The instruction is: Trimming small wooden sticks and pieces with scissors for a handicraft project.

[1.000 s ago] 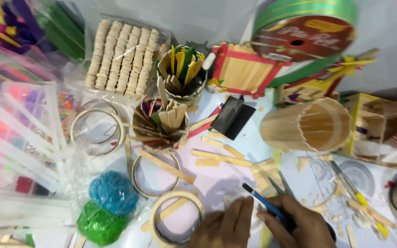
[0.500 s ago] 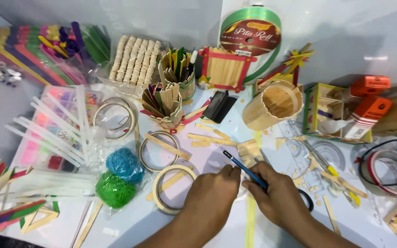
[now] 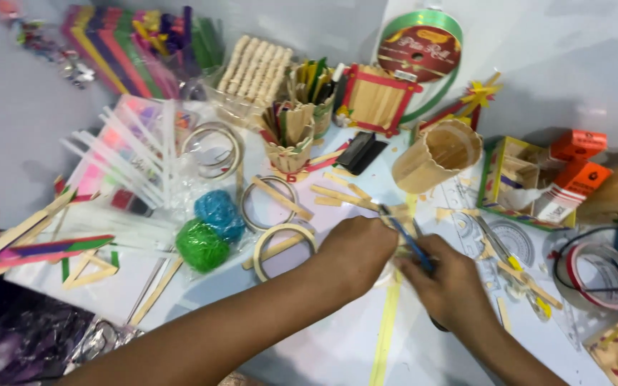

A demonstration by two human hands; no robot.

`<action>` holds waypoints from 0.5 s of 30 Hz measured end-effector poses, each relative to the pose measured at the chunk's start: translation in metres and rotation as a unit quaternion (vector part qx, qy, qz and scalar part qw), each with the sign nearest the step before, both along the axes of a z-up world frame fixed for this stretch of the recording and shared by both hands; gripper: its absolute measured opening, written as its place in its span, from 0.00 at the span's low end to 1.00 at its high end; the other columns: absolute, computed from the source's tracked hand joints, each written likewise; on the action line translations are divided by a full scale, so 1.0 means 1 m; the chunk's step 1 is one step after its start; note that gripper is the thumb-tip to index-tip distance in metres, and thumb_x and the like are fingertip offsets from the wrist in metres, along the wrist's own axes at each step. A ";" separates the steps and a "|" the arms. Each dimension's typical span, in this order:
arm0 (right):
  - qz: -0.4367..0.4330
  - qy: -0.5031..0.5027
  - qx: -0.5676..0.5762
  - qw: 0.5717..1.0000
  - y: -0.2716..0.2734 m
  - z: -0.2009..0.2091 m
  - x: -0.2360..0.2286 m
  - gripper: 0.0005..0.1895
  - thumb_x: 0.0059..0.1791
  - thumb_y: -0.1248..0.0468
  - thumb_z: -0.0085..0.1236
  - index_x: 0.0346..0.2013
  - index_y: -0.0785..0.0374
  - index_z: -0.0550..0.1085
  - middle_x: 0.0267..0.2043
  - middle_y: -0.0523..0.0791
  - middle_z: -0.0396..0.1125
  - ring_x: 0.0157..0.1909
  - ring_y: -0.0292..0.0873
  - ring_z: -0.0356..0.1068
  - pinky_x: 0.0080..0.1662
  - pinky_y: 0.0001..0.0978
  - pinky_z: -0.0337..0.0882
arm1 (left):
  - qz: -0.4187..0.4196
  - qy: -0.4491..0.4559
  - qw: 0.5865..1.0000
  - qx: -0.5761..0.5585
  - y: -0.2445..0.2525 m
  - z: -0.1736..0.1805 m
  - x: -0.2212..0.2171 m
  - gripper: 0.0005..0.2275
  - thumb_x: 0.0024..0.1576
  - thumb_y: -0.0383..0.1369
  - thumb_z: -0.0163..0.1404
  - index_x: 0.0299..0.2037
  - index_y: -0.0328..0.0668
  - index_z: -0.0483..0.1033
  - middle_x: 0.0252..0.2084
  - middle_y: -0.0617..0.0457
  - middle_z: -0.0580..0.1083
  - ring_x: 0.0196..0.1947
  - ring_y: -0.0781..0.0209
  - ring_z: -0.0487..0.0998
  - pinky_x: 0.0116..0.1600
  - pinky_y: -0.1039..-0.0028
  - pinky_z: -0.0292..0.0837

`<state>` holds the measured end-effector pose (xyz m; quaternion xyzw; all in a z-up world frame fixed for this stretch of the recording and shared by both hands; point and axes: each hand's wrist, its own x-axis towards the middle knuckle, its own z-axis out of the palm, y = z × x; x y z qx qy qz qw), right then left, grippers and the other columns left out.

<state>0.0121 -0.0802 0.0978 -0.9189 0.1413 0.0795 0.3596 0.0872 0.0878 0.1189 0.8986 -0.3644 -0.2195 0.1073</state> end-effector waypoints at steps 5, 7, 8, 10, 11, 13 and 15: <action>-0.051 -0.093 0.022 0.994 -0.026 0.012 -0.032 0.08 0.53 0.58 0.59 0.36 0.58 0.79 0.24 0.40 0.61 0.28 0.35 0.56 0.33 0.29 0.57 | -0.018 0.020 1.000 0.014 -0.002 0.005 0.003 0.09 0.47 0.16 0.48 0.29 0.42 0.76 0.32 0.45 0.77 0.34 0.43 0.80 0.34 0.58 0.76; 0.026 -0.192 -0.074 0.978 -0.024 0.024 -0.050 0.15 0.56 0.58 0.48 0.50 0.57 0.81 0.46 0.47 0.60 0.55 0.44 0.66 0.61 0.33 0.59 | -0.024 0.013 1.000 0.003 -0.002 0.001 0.003 0.10 0.42 0.14 0.48 0.24 0.41 0.70 0.27 0.48 0.73 0.28 0.48 0.76 0.27 0.61 0.71; 0.026 -0.193 -0.076 0.978 -0.019 0.019 -0.063 0.15 0.56 0.58 0.48 0.50 0.57 0.81 0.46 0.47 0.60 0.55 0.44 0.66 0.61 0.33 0.59 | -0.024 0.012 1.000 0.002 -0.002 0.002 0.002 0.10 0.42 0.14 0.48 0.24 0.41 0.70 0.27 0.48 0.73 0.28 0.48 0.76 0.27 0.61 0.71; -0.009 -0.242 -0.007 0.970 -0.011 0.008 -0.090 0.07 0.49 0.63 0.57 0.28 0.59 0.78 0.39 0.41 0.80 0.39 0.35 0.78 0.48 0.23 0.69 | -0.017 0.020 1.000 0.017 -0.003 0.004 0.002 0.11 0.41 0.12 0.48 0.26 0.41 0.73 0.26 0.48 0.73 0.27 0.48 0.78 0.27 0.62 0.73; -0.008 -0.243 -0.008 0.970 -0.019 -0.020 -0.095 0.07 0.49 0.63 0.57 0.28 0.59 0.78 0.39 0.41 0.80 0.39 0.35 0.78 0.48 0.23 0.69 | -0.017 0.019 1.000 0.015 -0.003 0.005 0.003 0.11 0.41 0.12 0.48 0.26 0.41 0.73 0.26 0.48 0.73 0.27 0.48 0.78 0.27 0.62 0.73; 0.150 0.187 -0.244 0.940 -0.037 -0.076 -0.108 0.20 0.42 0.34 0.48 0.43 0.13 0.83 0.54 0.16 0.72 0.53 0.33 0.77 0.55 0.31 0.75 | -0.023 0.026 0.999 0.016 -0.002 0.006 0.003 0.11 0.41 0.12 0.50 0.27 0.40 0.75 0.28 0.47 0.74 0.28 0.48 0.78 0.27 0.62 0.74; 0.225 -0.083 -0.211 0.948 0.009 -0.043 -0.105 0.16 0.44 0.44 0.57 0.46 0.28 0.80 0.47 0.27 0.72 0.42 0.37 0.75 0.42 0.32 0.74 | -0.021 0.012 1.000 0.005 -0.002 0.005 0.002 0.11 0.42 0.12 0.50 0.26 0.41 0.74 0.26 0.49 0.73 0.27 0.49 0.78 0.27 0.63 0.74</action>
